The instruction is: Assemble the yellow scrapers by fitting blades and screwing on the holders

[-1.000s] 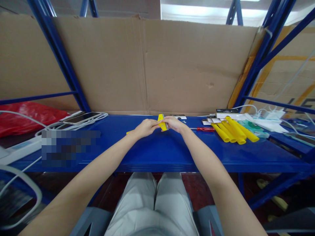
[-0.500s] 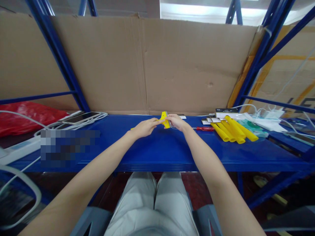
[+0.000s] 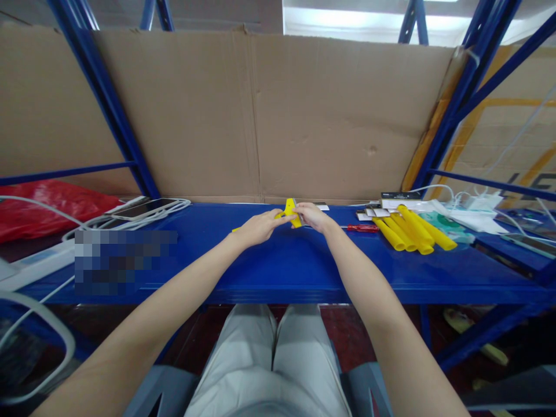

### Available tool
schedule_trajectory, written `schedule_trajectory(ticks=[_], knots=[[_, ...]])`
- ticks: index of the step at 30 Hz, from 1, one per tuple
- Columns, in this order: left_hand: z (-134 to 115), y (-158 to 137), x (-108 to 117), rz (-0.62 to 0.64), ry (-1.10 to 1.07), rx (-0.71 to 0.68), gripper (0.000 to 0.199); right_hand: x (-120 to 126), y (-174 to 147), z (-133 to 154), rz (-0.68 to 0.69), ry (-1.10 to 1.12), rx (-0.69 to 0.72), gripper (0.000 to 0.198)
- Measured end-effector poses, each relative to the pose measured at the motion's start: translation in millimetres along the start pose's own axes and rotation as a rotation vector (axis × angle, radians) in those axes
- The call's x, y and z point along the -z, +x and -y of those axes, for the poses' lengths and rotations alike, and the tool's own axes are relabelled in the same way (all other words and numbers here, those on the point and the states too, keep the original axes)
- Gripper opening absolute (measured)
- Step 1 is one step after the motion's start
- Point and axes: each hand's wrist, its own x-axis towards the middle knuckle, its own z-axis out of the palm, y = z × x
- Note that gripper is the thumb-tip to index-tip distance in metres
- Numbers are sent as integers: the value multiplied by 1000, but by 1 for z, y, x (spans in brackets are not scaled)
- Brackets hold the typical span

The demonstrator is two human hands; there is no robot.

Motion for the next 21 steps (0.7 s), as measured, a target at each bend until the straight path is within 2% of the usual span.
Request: schedule_trajectory(ticks=[13,21], knots=[[0,0,-1,-4,6,-1,59,-3,-3,1,1,22,-12,22],[-3,-1,3,14,9,8,60,1,3,-6,42,16,-15,10]])
